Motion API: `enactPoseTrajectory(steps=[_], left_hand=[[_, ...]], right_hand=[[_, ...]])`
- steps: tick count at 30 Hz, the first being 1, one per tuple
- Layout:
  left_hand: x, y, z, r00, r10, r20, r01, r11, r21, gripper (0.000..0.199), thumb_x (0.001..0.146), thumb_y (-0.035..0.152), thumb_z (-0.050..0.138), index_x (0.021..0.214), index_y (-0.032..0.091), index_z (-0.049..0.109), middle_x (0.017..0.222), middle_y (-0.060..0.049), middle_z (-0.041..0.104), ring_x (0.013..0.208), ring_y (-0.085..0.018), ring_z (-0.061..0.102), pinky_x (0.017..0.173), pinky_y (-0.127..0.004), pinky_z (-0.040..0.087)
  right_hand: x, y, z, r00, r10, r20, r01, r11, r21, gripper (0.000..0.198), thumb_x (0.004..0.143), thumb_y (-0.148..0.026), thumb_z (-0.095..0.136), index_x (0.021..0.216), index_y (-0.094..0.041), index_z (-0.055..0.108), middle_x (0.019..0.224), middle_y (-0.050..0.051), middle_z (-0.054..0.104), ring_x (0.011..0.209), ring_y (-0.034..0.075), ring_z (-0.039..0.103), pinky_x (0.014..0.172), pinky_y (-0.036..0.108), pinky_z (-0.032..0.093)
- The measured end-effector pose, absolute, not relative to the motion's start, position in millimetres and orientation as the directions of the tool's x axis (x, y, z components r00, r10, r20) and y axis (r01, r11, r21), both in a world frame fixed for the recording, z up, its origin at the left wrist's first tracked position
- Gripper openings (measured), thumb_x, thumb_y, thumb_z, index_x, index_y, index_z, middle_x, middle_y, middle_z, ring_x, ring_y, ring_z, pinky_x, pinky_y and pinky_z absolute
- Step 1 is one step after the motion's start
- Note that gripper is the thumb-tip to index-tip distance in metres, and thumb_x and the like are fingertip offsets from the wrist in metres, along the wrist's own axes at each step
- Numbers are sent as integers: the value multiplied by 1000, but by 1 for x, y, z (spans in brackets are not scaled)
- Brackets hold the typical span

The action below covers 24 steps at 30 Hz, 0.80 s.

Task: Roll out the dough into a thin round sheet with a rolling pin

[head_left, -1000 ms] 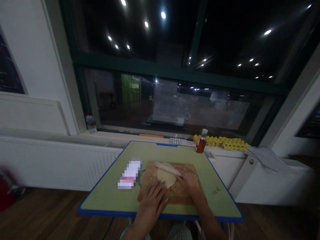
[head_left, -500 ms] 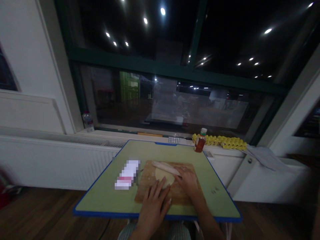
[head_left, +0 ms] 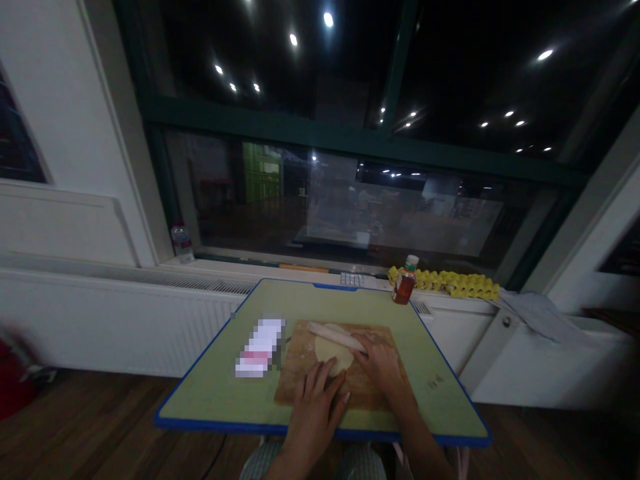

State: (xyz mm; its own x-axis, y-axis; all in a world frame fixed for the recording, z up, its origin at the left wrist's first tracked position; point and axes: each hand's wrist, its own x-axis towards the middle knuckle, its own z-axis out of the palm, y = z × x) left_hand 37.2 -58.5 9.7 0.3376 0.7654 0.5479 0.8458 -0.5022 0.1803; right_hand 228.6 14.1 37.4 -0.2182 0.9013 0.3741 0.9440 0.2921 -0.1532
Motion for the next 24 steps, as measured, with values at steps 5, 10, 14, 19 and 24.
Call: enactPoseTrajectory(steps=[5, 10, 14, 19, 24], left_hand=[[37, -60, 6, 416, 711, 567, 847, -530, 43, 43, 94, 36, 49, 137, 36, 48, 147, -1, 43, 126, -28, 44, 99, -46, 41], [44, -57, 4, 483, 667, 568, 828, -559, -47, 51, 94, 40, 48, 144, 38, 36, 149, 1, 42, 123, -27, 48, 97, -43, 41], [49, -49, 6, 426, 684, 592, 861, -508, -33, 45, 94, 41, 48, 139, 34, 46, 148, -2, 43, 123, -28, 49, 97, -44, 41], [54, -46, 4, 395, 701, 595, 866, -499, 14, 41, 94, 42, 49, 133, 33, 53, 145, -2, 47, 120, -29, 51, 96, -45, 41], [58, -48, 4, 347, 728, 591, 868, -488, 91, 38, 93, 40, 50, 130, 33, 57, 142, -4, 50, 120, -29, 49, 95, -47, 42]], right_hand=[[229, 14, 36, -216, 898, 382, 946, 290, -146, 36, 89, -31, 57, 125, -25, 60, 120, 7, 66, 109, 22, 60, 95, 31, 44], [229, 15, 35, -208, 903, 375, 948, 280, -148, 36, 89, -28, 58, 125, -26, 60, 120, 7, 66, 109, 21, 60, 95, 32, 44], [229, 15, 35, -213, 897, 388, 942, 294, -164, 35, 89, -30, 58, 124, -24, 61, 119, 6, 67, 110, 22, 60, 96, 32, 44], [230, 16, 33, -220, 889, 402, 934, 311, -177, 35, 88, -30, 59, 123, -25, 61, 119, 6, 67, 109, 22, 60, 96, 33, 44], [229, 14, 37, -222, 891, 397, 936, 308, -168, 36, 88, -29, 59, 124, -27, 61, 118, 6, 67, 108, 22, 60, 96, 32, 43]])
